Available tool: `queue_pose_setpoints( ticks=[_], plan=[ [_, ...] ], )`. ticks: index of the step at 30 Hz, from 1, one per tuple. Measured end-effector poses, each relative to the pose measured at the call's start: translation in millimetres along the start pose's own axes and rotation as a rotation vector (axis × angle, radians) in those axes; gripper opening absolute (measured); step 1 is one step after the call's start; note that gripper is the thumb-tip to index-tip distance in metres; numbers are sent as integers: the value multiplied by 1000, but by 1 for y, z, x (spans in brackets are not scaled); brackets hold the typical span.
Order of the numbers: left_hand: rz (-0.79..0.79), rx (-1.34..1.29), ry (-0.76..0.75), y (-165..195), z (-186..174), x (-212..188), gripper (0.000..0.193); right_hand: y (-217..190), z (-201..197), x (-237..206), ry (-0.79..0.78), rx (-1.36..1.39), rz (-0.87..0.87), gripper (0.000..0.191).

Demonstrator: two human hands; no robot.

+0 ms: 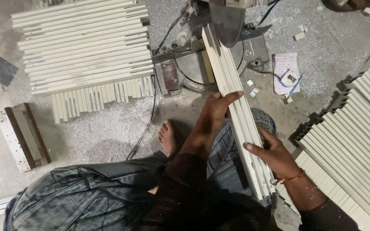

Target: The person sits on the floor at a miter saw and cuts long white slotted strips into shorter pieces. They align a strip against the saw fence, lower the blade to cut, then place the cut piece onto a growing pile of finished strips beside them.

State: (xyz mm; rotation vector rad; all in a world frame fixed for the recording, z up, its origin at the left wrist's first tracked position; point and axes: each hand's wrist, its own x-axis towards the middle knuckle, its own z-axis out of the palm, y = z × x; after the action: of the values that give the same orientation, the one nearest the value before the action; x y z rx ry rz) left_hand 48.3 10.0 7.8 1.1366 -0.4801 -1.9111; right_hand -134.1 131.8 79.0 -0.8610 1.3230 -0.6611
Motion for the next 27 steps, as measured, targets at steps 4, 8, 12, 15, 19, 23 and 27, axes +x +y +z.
queue_pose_setpoints(
  ticks=[4, 8, 12, 15, 19, 23, 27],
  plan=[
    [-39, 36, 35, -8, 1, 0, 52, 4, -1, -6, 47, -44, 112, 82],
    [-69, 44, 41, -14, 4, 0, 53, 8, -2, -13, 54, -21, 96, 83],
    [-104, 53, 54, -19, 7, -7, 53, 15, -4, -21, 49, 0, 80, 84],
    [-79, 36, 46, -24, 8, -13, 52, 21, -7, -24, 64, -39, 94, 84],
    [-10, 51, 37, -29, 9, -18, 49, 28, -10, -26, 86, -76, 88, 85],
    [-21, 41, 50, -30, 9, -14, 49, 28, -10, -25, 45, -18, 60, 85],
    [32, 30, 47, -26, 11, -8, 50, 22, -9, -22, 52, -4, 49, 84]
  ],
)
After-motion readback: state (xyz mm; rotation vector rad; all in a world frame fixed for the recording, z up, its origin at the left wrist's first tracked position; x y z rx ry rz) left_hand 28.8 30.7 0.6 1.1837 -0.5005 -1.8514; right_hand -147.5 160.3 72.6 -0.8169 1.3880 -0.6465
